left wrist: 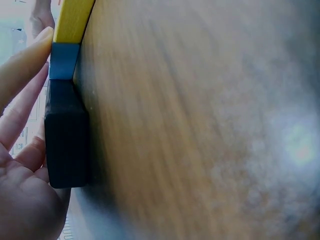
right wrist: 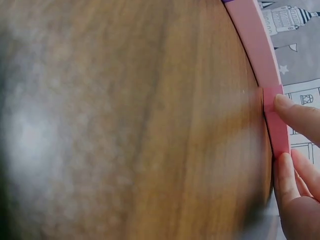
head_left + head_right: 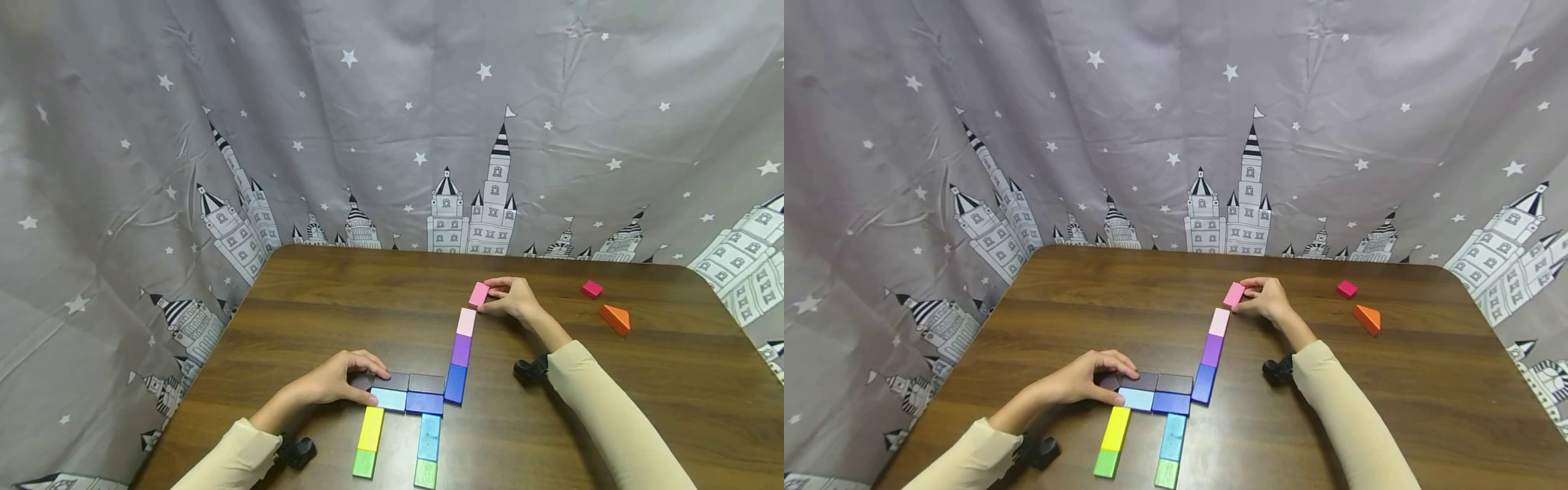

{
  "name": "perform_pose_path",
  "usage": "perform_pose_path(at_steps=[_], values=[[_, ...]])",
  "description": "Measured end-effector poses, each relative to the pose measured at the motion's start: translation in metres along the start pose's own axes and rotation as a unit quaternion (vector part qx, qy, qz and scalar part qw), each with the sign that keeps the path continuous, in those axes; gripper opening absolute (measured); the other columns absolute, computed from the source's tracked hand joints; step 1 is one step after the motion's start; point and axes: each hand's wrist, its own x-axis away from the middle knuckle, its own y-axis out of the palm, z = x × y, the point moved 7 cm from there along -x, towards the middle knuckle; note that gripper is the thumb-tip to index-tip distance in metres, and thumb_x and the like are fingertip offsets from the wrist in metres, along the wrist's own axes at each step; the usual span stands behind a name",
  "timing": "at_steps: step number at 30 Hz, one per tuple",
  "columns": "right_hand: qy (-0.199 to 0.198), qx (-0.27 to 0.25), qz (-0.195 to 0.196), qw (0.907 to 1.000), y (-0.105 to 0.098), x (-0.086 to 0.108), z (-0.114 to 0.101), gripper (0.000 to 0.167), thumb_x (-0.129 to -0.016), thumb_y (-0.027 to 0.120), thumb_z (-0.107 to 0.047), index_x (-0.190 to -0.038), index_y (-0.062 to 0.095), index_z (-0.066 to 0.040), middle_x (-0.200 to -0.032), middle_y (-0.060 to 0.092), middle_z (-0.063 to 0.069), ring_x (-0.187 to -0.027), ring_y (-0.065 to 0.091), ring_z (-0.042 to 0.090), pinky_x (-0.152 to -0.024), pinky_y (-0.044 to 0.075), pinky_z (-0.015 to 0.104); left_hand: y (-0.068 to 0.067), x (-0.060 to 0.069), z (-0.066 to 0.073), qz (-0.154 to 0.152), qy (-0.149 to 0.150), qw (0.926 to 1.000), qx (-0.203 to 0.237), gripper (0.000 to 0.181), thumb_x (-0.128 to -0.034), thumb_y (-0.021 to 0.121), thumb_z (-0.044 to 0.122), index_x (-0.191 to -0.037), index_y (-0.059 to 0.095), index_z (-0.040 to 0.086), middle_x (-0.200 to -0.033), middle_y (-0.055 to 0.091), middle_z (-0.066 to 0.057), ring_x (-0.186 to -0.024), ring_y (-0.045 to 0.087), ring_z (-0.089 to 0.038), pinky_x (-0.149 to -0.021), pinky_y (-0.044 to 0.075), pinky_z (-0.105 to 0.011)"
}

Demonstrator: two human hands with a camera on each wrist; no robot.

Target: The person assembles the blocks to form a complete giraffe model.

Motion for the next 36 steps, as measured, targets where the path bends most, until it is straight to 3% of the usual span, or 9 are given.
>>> perform_pose_path(at_steps=[12, 21, 36], values=[[-0.018, 0.005, 0.007, 0.9998, 0.002, 0.001, -0.001, 0.049, -0.079, 0.079, 0.004, -0.122, 0.059, 0.019, -0.124, 0.059, 0.035, -0.113, 0.061, 0.040, -0.075, 0.051, 0.012, 0.001, 0.000, 0.002, -0.002, -0.008, 0.9999, 0.010, 0.035, -0.0825, 0.083, 0.013, -0.115, 0.073, 0.003, -0.119, 0.067, -0.008, -0.116, 0.058, -0.025, -0.102, 0.043, -0.031], [-0.026, -0.014, -0.011, 0.9995, 0.010, 0.002, -0.007, 0.051, -0.080, 0.078, 0.005, -0.123, 0.057, 0.020, -0.126, 0.057, 0.037, -0.116, 0.058, 0.044, -0.075, 0.051, 0.012, 0.000, 0.001, 0.000, -0.001, -0.007, 1.0000, 0.004, 0.036, -0.0825, 0.083, 0.014, -0.115, 0.073, 0.004, -0.119, 0.067, -0.006, -0.116, 0.058, -0.025, -0.102, 0.043, -0.030], [-0.027, -0.003, -0.028, 0.9993, 0.011, 0.001, -0.008, 0.050, -0.080, 0.078, 0.005, -0.123, 0.058, 0.019, -0.127, 0.057, 0.036, -0.116, 0.060, 0.041, -0.079, 0.052, 0.015, 0.000, 0.000, -0.001, -0.001, -0.013, 0.9999, 0.009, 0.036, -0.0822, 0.083, 0.014, -0.115, 0.073, 0.004, -0.119, 0.067, -0.006, -0.115, 0.058, -0.025, -0.103, 0.043, -0.032]])
